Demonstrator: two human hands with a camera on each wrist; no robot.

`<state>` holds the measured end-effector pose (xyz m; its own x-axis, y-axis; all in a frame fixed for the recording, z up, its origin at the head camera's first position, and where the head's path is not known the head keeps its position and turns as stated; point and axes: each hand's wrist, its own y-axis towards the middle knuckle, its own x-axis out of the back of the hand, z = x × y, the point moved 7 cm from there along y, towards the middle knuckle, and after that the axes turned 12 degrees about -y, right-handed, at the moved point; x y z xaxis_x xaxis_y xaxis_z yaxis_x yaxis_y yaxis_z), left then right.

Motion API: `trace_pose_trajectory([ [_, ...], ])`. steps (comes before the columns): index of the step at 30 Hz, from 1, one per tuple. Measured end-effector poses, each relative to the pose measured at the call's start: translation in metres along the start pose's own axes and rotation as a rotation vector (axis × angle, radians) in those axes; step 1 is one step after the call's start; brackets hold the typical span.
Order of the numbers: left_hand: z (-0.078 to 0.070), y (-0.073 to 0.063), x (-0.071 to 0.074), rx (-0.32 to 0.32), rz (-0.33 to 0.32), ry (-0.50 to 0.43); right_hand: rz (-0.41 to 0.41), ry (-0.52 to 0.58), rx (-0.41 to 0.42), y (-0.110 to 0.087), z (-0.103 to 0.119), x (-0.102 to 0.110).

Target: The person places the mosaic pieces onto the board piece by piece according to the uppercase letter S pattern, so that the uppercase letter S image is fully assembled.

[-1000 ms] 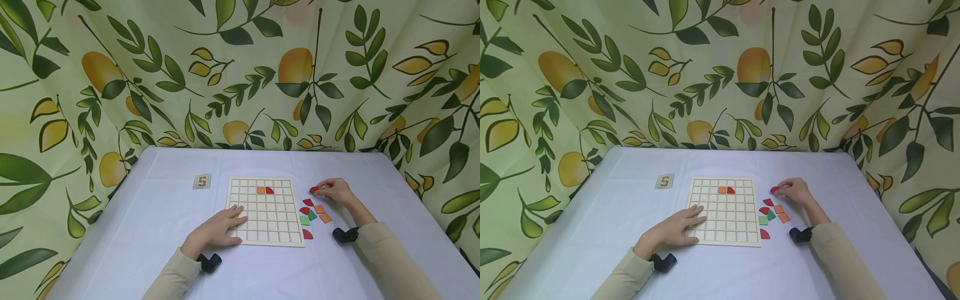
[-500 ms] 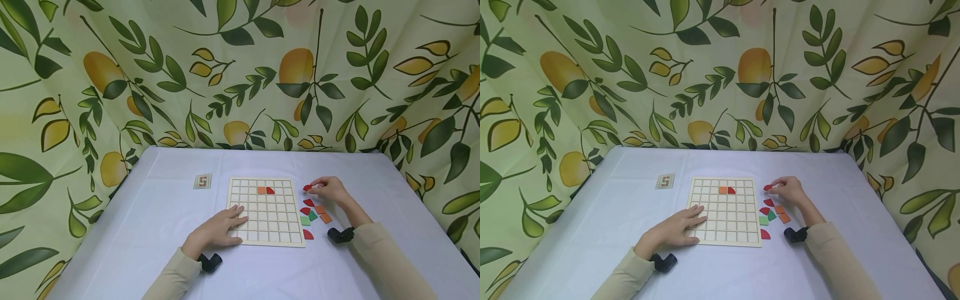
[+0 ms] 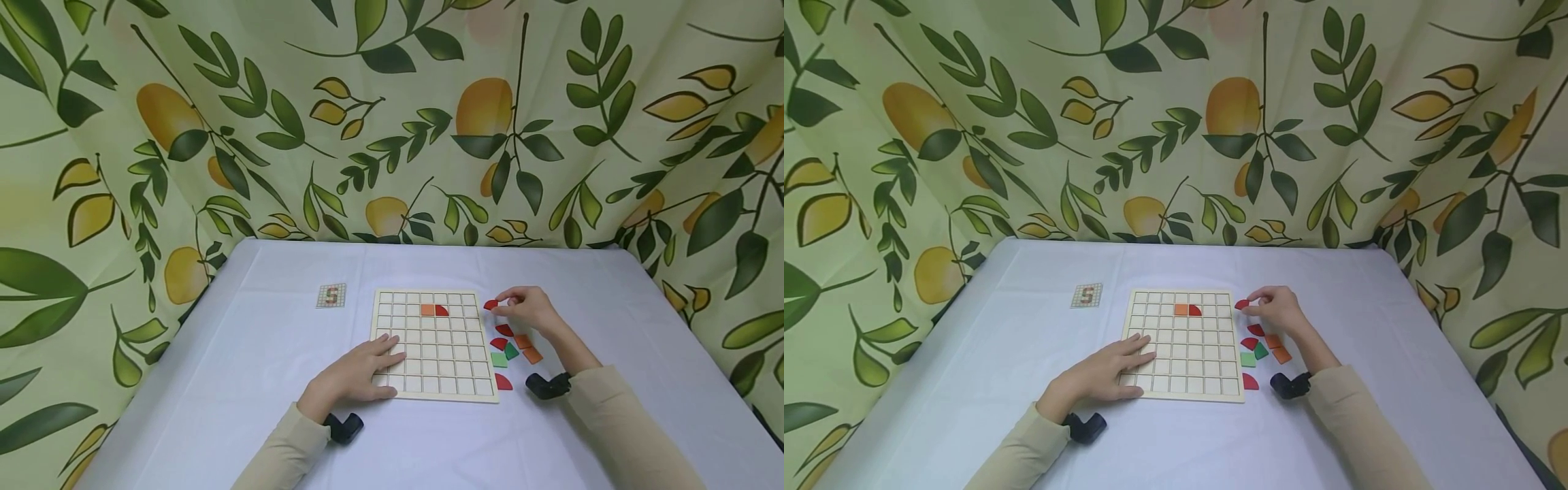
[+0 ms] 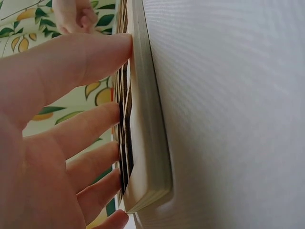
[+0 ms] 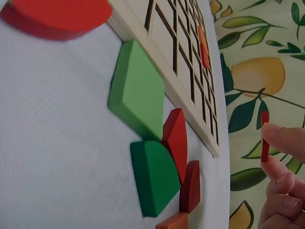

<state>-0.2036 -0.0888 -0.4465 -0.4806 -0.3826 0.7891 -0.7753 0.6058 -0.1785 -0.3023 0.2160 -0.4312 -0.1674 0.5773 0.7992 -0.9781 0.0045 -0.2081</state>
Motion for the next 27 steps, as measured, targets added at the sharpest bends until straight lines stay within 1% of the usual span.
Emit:
trace_pose_trajectory([
  [4, 0.000, 0.000, 0.000, -0.001, 0.001, 0.004, -0.002, 0.017, 0.026, -0.001, 0.006, -0.001],
  [13, 0.000, 0.000, 0.000, -0.004, -0.005, 0.001, 0.012, 0.050, 0.017, -0.001, 0.016, -0.013],
  [20, -0.001, 0.000, 0.000, -0.004, -0.004, 0.003, 0.028, 0.069, 0.053, -0.003, 0.026, -0.020],
  [27, -0.002, -0.001, 0.001, -0.003, -0.002, 0.011, 0.030, 0.071, 0.034, -0.002, 0.033, -0.027],
])
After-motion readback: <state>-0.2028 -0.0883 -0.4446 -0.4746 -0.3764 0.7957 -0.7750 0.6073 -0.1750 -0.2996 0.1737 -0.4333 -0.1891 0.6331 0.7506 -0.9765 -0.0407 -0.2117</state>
